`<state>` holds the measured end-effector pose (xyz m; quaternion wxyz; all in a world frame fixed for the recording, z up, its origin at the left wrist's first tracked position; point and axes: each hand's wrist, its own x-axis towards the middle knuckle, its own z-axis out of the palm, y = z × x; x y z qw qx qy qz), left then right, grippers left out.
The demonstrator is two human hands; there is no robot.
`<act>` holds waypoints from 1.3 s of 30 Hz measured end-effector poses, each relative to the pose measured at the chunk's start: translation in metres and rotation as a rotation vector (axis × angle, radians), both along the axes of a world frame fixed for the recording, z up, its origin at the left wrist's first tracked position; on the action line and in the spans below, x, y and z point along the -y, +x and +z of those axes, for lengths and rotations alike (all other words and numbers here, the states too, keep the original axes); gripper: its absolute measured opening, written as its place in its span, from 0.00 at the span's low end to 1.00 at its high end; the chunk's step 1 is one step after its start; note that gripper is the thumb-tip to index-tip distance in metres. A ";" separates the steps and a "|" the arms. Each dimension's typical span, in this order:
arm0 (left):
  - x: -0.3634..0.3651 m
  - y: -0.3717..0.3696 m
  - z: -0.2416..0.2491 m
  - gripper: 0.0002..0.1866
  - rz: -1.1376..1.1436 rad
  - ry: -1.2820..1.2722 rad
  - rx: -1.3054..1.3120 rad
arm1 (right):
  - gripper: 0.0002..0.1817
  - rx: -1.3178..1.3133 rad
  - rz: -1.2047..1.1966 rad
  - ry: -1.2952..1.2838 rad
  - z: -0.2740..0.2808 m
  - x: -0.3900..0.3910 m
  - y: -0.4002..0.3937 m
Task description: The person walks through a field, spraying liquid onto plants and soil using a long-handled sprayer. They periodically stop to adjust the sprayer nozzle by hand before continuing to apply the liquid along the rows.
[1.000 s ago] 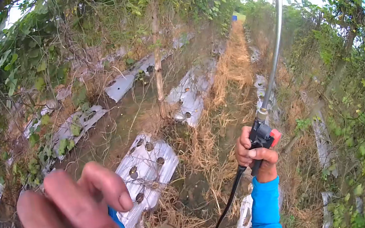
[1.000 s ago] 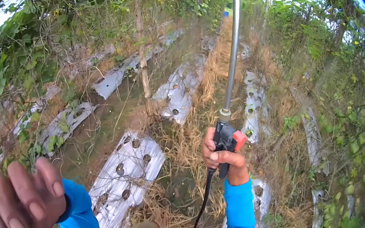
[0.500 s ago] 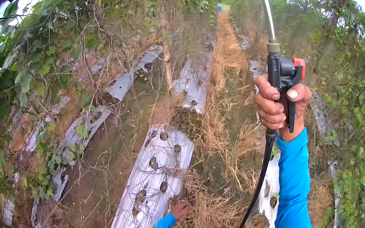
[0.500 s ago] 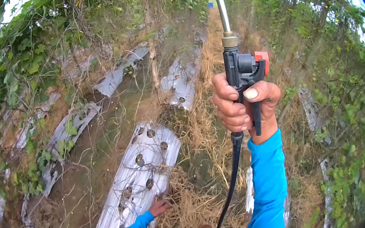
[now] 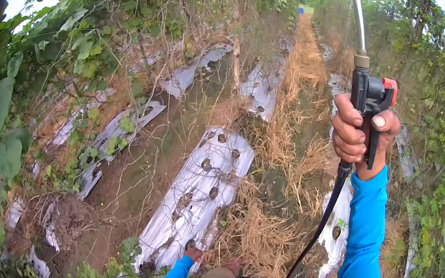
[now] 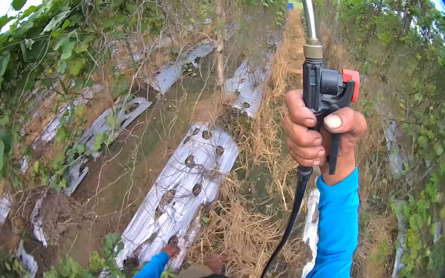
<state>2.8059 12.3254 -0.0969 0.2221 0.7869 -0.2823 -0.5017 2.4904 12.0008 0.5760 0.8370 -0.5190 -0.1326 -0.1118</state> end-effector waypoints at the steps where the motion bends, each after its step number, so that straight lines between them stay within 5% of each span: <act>1: -0.012 -0.007 0.020 0.23 0.052 -0.065 -0.022 | 0.19 0.007 0.067 0.013 -0.007 -0.012 -0.010; 6: -0.091 -0.049 0.039 0.23 0.063 -0.379 -0.093 | 0.19 0.020 0.134 0.046 -0.021 -0.080 -0.061; 8: -0.123 -0.064 0.039 0.22 -0.107 -0.520 -0.075 | 0.19 0.028 0.125 0.045 -0.019 -0.105 -0.077; 9: -0.144 -0.075 0.041 0.22 0.034 -0.191 -0.223 | 0.19 0.029 0.118 0.052 -0.020 -0.119 -0.084; 12: -0.196 -0.102 0.036 0.23 -0.004 -0.093 -0.212 | 0.18 0.029 0.053 0.014 -0.018 -0.152 -0.100; 22: -0.282 -0.104 0.041 0.22 -0.077 -0.126 -0.181 | 0.16 0.031 0.092 0.055 -0.002 -0.251 -0.146; 25: -0.304 -0.101 0.045 0.18 -0.042 -0.111 -0.213 | 0.15 0.041 -0.141 0.067 -0.009 -0.303 -0.151; 28: -0.346 -0.080 -0.030 0.15 -0.147 -0.182 -0.320 | 0.11 -0.183 -0.875 0.017 -0.029 -0.382 -0.139; 30: -0.379 -0.085 -0.017 0.16 -0.195 -0.279 -0.232 | 0.11 -0.261 -1.278 -0.182 -0.061 -0.404 -0.137; 32: -0.412 -0.091 -0.006 0.18 -0.098 -0.100 -0.296 | 0.13 -0.438 -1.614 -0.448 -0.095 -0.413 -0.155; 35: -0.450 -0.095 0.002 0.11 0.098 0.177 -0.546 | 0.12 -0.560 -1.908 -0.726 -0.135 -0.443 -0.188; 39: -0.492 -0.115 0.007 0.15 0.181 0.405 -0.498 | 0.14 -0.657 -2.012 -0.777 -0.157 -0.509 -0.229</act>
